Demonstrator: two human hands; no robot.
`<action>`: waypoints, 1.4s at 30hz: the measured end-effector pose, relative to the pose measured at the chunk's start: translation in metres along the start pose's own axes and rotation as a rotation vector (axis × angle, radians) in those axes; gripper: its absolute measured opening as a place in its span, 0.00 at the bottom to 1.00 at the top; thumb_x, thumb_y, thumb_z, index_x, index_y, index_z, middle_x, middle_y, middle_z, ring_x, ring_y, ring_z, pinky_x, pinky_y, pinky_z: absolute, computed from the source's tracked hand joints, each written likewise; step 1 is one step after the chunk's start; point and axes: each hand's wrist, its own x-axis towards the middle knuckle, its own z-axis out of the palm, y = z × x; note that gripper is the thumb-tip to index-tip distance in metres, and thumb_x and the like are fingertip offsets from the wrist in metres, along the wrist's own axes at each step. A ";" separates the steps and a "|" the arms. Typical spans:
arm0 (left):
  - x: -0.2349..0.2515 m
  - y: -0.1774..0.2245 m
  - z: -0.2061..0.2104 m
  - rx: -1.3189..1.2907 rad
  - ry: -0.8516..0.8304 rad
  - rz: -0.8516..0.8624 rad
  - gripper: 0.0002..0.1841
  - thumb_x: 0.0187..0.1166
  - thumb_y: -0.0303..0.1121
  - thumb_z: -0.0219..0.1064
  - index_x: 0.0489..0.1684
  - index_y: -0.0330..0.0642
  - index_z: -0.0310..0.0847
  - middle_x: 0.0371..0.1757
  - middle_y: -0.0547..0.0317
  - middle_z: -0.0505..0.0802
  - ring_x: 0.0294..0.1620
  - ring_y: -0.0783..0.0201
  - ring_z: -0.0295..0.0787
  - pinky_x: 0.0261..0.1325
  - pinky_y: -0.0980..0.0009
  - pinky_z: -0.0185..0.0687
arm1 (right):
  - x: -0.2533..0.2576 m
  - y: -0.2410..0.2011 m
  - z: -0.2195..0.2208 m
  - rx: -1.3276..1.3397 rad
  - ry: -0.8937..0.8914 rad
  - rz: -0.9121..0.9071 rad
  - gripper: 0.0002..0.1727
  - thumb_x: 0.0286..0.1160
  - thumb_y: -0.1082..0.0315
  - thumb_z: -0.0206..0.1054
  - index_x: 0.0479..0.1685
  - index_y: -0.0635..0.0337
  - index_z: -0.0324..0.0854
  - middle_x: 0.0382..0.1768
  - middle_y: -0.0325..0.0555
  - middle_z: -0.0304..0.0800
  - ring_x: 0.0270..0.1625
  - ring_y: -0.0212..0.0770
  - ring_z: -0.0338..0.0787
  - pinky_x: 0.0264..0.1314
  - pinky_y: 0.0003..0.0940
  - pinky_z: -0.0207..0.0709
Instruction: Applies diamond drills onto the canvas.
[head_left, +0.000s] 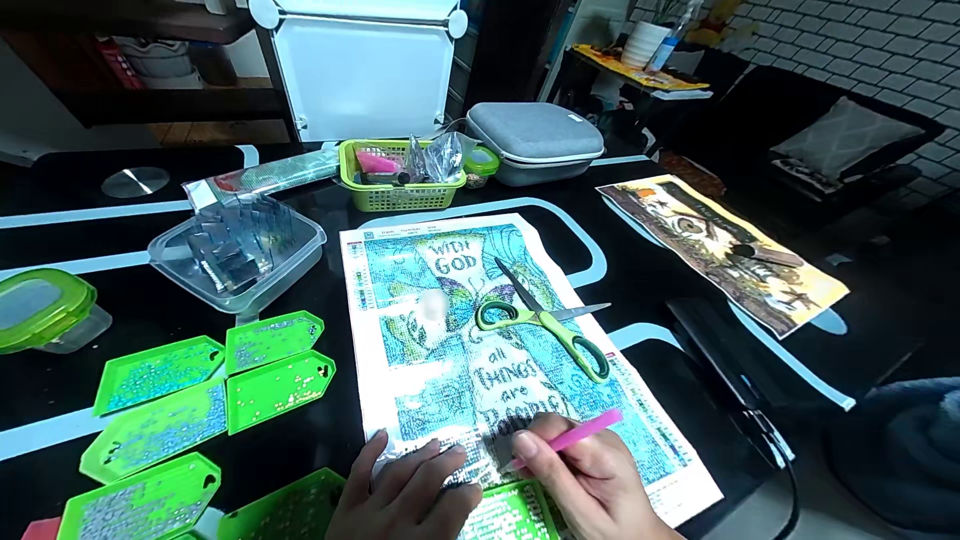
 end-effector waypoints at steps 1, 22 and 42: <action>0.000 0.000 0.000 0.004 0.002 0.000 0.23 0.71 0.55 0.75 0.59 0.54 0.92 0.70 0.58 0.92 0.75 0.53 0.84 0.85 0.38 0.51 | -0.001 -0.001 -0.002 0.025 0.009 0.001 0.16 0.93 0.60 0.57 0.37 0.60 0.79 0.24 0.40 0.83 0.28 0.22 0.84 0.32 0.15 0.79; 0.000 -0.001 0.000 0.005 -0.004 0.003 0.23 0.71 0.55 0.75 0.59 0.54 0.92 0.70 0.58 0.92 0.76 0.53 0.84 0.85 0.38 0.51 | -0.003 -0.007 -0.007 0.032 -0.109 -0.086 0.19 0.92 0.63 0.57 0.26 0.62 0.75 0.18 0.44 0.77 0.23 0.28 0.80 0.28 0.18 0.74; 0.000 0.001 -0.001 -0.007 -0.006 -0.005 0.23 0.71 0.54 0.75 0.59 0.54 0.92 0.71 0.57 0.91 0.76 0.52 0.84 0.85 0.38 0.51 | 0.002 0.000 0.002 0.096 0.059 0.074 0.16 0.93 0.63 0.57 0.33 0.60 0.78 0.22 0.35 0.82 0.26 0.18 0.83 0.30 0.13 0.77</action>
